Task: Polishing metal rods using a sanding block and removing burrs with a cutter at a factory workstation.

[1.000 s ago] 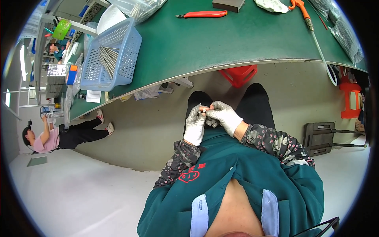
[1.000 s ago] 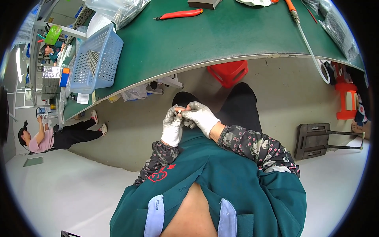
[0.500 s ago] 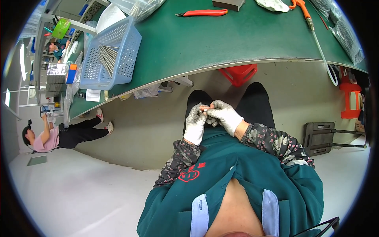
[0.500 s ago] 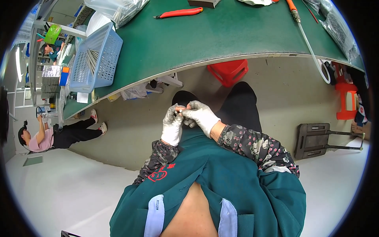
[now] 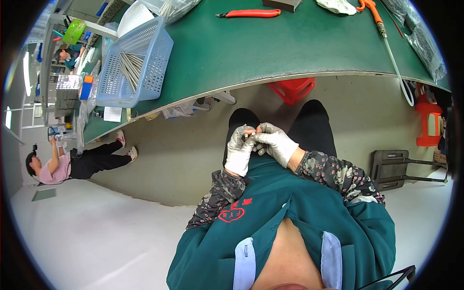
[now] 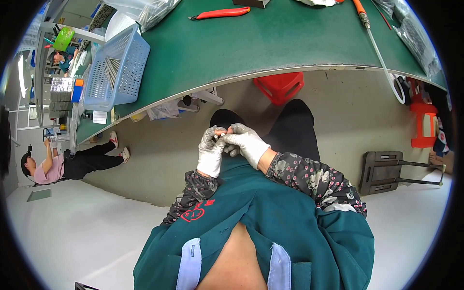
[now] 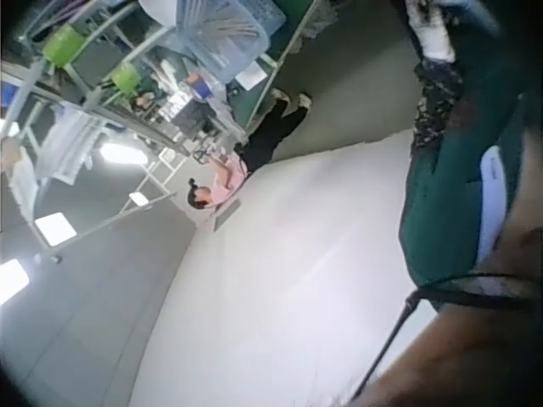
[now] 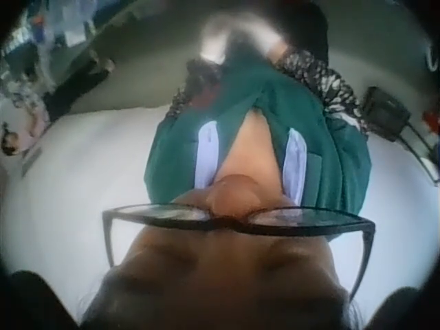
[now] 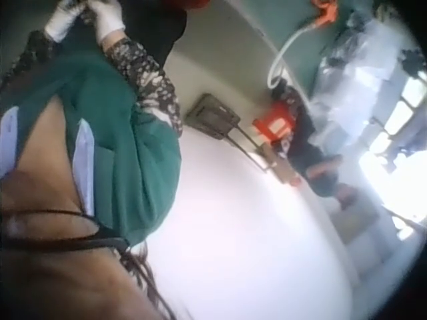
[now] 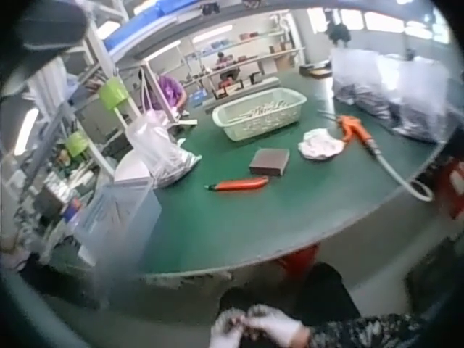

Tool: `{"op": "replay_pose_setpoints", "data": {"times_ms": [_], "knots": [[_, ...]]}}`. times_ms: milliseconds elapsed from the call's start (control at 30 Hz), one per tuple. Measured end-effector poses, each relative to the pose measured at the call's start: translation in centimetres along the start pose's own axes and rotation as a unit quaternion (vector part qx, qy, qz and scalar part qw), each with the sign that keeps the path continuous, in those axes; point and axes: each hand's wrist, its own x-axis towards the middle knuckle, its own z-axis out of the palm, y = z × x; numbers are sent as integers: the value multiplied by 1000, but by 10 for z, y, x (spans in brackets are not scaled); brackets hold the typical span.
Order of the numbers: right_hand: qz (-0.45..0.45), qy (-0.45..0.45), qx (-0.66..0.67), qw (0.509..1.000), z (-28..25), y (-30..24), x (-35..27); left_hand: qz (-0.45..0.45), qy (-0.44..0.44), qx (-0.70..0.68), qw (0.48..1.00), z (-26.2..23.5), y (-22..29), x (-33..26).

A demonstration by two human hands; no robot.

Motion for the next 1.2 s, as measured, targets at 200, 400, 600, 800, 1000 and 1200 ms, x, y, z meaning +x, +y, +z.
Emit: {"op": "replay_pose_setpoints", "data": {"times_ms": [200,400,600,800,1000,1200], "knots": [[-2,7,10,1000,5,0,-2,11,25,43,999,2,-2,0],[-8,2,-15,1000,1,-2,-2,31,16,-11,999,0,-7,2],[-12,15,-17,1000,1,-1,-2,18,7,-12,1000,0,-6,2],[-15,26,-11,999,2,-1,-2,13,2,3,1000,-2,-5,3],[-16,22,1,1000,-1,1,-1,6,-16,11,1000,-2,-3,2],[-9,25,-3,1000,0,1,-2,1,-10,41,999,-3,-3,1]]}}
